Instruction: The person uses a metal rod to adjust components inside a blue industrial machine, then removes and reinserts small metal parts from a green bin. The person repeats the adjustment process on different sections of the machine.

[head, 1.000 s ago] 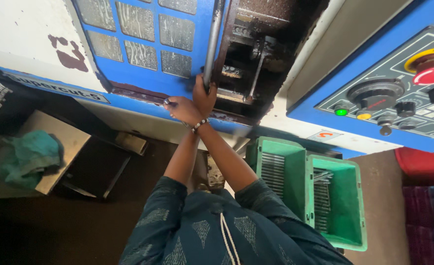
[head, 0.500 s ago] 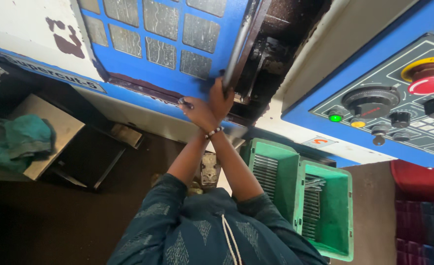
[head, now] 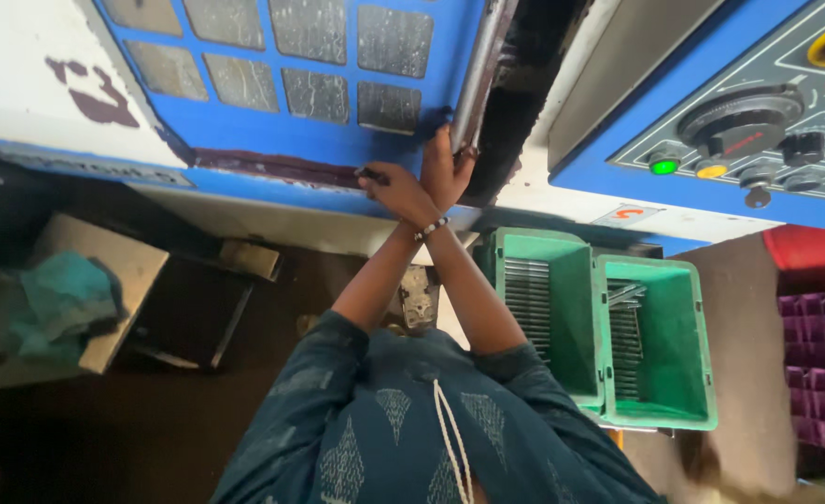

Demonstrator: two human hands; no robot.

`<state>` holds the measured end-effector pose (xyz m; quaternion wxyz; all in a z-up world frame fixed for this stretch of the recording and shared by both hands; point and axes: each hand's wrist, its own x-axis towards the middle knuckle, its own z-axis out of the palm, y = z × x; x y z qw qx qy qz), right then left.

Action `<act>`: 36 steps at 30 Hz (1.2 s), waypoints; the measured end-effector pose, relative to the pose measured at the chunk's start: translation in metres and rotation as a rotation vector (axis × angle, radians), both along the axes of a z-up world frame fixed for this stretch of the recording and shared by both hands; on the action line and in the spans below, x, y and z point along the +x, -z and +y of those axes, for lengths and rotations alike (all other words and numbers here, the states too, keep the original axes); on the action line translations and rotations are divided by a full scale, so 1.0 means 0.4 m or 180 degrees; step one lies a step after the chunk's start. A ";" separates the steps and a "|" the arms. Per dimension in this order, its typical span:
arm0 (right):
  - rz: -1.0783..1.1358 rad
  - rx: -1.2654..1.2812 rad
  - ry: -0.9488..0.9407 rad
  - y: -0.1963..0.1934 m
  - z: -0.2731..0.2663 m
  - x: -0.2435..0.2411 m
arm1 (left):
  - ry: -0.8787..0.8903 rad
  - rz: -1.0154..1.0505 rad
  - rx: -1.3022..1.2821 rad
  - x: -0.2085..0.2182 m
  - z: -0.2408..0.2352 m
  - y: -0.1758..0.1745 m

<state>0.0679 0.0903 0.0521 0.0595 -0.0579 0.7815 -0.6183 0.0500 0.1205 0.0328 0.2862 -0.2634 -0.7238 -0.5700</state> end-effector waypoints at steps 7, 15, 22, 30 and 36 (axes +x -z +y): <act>-0.0632 -0.0783 -0.0273 0.086 -0.011 -0.078 | 0.0348 -0.0136 -0.0115 -0.020 -0.026 0.038; -0.0308 -0.0280 -0.0873 0.037 0.020 -0.059 | 0.0044 0.0059 0.0004 -0.027 0.004 0.099; -0.0301 -0.0746 -0.1158 -0.062 0.041 0.000 | 0.0027 -0.0285 0.0018 -0.002 0.000 0.046; -0.0230 -0.0302 -0.1553 -0.145 0.039 0.030 | 0.0135 -0.0311 -0.0005 0.015 -0.022 -0.004; -0.0328 -0.0325 -0.1503 -0.148 0.027 0.027 | 0.0150 -0.0389 -0.0099 -0.004 -0.016 0.030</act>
